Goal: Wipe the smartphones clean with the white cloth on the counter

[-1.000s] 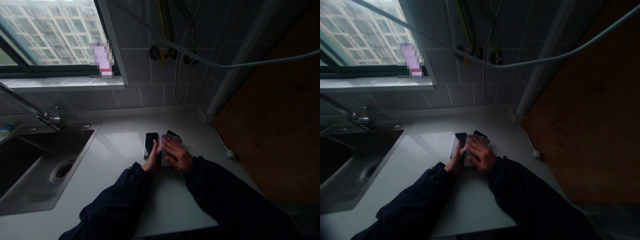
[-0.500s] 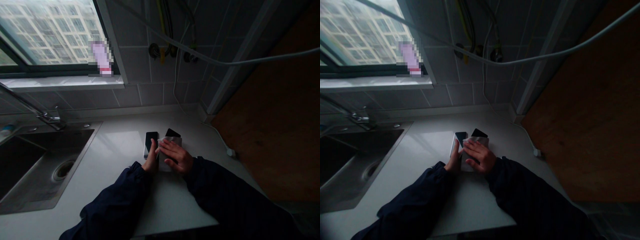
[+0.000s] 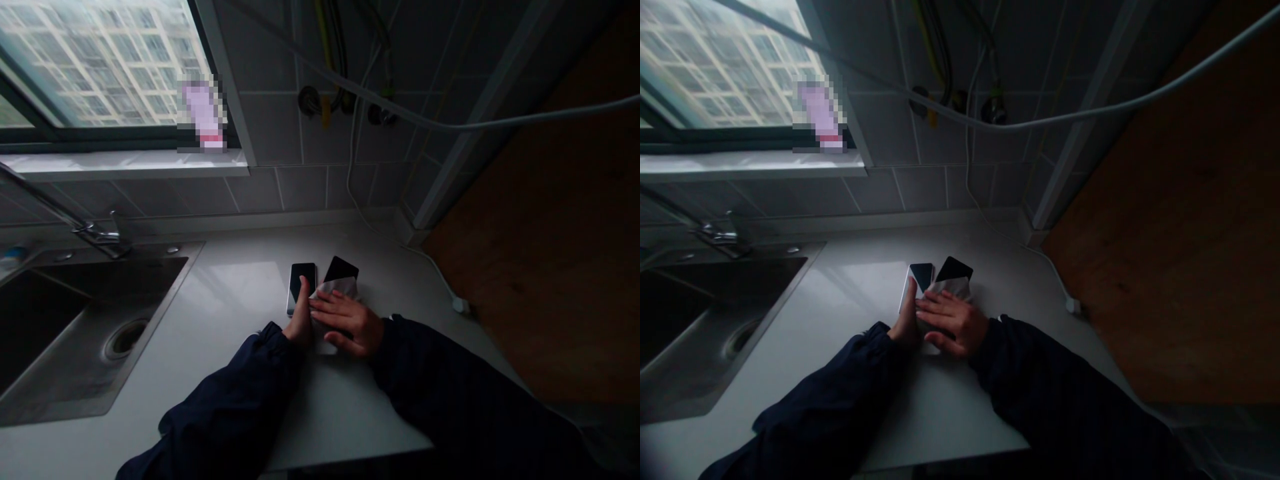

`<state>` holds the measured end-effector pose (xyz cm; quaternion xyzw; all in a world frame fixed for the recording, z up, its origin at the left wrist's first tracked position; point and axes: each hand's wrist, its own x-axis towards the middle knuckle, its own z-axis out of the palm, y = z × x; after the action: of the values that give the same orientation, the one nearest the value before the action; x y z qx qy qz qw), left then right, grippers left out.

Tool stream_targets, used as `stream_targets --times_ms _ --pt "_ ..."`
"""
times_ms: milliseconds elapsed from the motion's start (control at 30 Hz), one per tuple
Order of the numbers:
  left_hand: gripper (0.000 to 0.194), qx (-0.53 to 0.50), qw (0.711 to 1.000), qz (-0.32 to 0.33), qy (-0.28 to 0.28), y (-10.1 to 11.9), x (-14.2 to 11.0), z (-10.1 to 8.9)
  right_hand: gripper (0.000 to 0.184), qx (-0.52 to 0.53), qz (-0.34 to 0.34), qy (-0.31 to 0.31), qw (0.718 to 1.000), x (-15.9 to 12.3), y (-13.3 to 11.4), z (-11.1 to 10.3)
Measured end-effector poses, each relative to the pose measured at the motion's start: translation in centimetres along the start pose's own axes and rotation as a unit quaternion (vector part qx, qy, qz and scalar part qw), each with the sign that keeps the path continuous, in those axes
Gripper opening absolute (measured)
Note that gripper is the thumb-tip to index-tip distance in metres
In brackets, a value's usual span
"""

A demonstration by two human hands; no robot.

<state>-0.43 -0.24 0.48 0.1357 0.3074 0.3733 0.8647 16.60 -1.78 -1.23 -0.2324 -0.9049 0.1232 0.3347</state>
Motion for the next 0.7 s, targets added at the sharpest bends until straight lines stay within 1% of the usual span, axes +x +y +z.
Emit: stream_targets --times_ms 67,133,200,267,400,467,500,567,700 --pt "0.089 -0.003 1.0 0.013 -0.016 0.0 0.1 -0.1 0.052 -0.029 0.045 0.02 0.998 -0.1 0.8 -0.1" --pt "0.083 -0.001 0.998 0.032 -0.051 -0.1 0.1 -0.1 0.052 -0.06 0.104 0.052 0.991 -0.3 1.8 -0.2" --pt "0.078 0.003 0.996 0.043 -0.074 -0.1 0.2 -0.2 0.053 -0.076 0.14 0.074 0.984 -0.4 2.4 -0.2" --pt "0.079 0.008 0.997 0.036 -0.065 0.0 0.3 -0.2 0.053 -0.073 0.135 0.078 0.985 -0.4 2.4 -0.2" --pt "0.087 0.016 1.0 0.014 0.002 0.1 0.2 -0.3 0.052 -0.036 0.033 0.058 0.997 -0.3 1.2 -0.1" --pt "0.089 0.021 1.0 0.012 0.014 0.1 0.2 -0.2 0.051 -0.025 0.006 0.045 0.999 -0.3 0.9 0.0" --pt "0.089 0.023 1.0 0.013 0.011 0.2 0.2 -0.2 0.051 -0.026 0.008 0.041 0.999 -0.2 0.9 0.0" --pt "0.086 0.022 1.0 0.015 -0.014 0.2 0.2 -0.1 0.052 -0.043 0.036 0.042 0.998 -0.2 1.2 0.0" --pt "0.075 0.021 0.995 0.032 -0.095 0.0 0.1 0.0 0.054 -0.089 0.13 0.079 0.984 -0.2 2.1 -0.4"
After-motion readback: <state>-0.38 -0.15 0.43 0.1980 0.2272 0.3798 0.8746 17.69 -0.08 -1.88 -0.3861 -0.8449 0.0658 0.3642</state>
